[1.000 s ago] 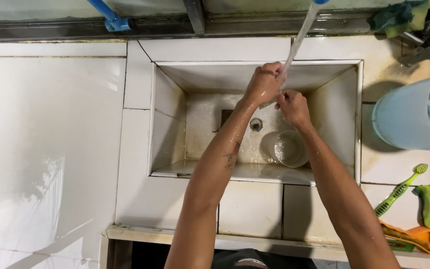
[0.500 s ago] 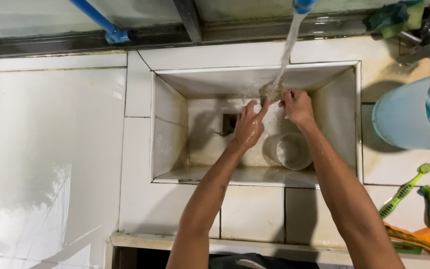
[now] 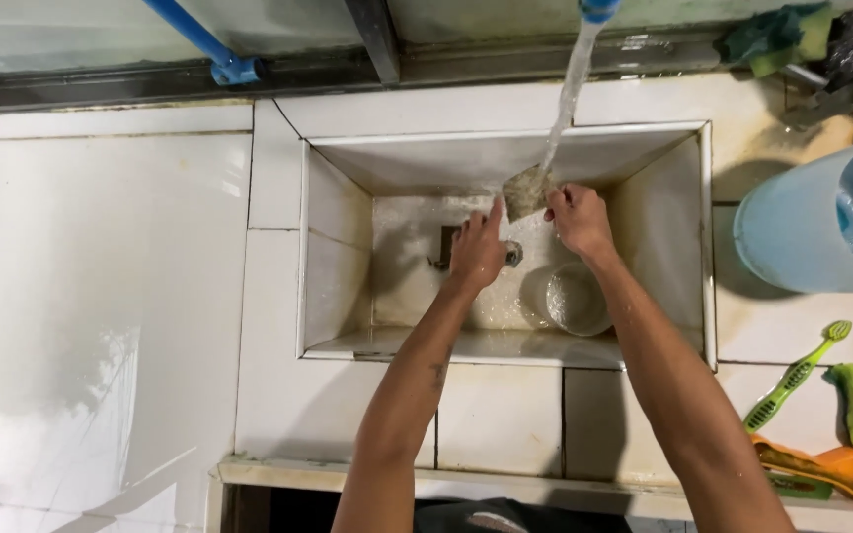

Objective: Scrubbing a sink drain with a toothbrush and rinsing a plastic container under a faucet.

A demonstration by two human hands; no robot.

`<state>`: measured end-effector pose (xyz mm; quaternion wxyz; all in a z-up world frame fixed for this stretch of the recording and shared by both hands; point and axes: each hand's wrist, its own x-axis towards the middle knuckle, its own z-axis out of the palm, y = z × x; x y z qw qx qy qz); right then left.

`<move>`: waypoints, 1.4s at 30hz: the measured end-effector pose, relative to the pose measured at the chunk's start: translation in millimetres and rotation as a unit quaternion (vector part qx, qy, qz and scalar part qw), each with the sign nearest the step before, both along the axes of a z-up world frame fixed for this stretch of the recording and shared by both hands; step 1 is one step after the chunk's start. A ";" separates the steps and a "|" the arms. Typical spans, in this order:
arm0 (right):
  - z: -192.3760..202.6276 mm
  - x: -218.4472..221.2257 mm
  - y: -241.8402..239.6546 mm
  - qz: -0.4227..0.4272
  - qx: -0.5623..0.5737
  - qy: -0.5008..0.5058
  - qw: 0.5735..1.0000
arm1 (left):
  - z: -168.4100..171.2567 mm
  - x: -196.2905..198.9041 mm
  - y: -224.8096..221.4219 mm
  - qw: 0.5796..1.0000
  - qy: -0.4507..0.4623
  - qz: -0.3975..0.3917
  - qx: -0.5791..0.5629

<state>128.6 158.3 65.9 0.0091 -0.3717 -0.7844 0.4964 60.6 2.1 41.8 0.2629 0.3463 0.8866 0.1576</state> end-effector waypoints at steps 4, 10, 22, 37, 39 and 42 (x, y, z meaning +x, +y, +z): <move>-21.4 -6.3 8.7 -0.006 0.005 0.018 1.000 | -36.2 0.1 2.4 0.997 0.063 -0.039 0.037; -19.9 -1.4 4.7 0.004 -0.003 -0.007 1.000 | -45.5 -8.7 3.5 0.999 -0.014 0.032 0.021; -29.9 -1.7 13.8 0.032 -0.044 0.029 0.998 | -110.1 -47.9 29.5 0.826 -0.315 0.251 0.395; -22.7 -0.5 13.3 0.144 -0.015 0.014 0.989 | -55.0 -63.2 15.4 0.964 -0.049 0.016 0.260; -21.6 -0.9 13.4 0.150 -0.007 -0.040 0.988 | -39.6 -66.7 23.1 0.955 -0.050 0.049 0.289; -38.6 -1.6 18.9 0.175 0.022 -0.087 0.980 | -15.1 -67.1 51.9 0.943 -0.095 0.107 0.299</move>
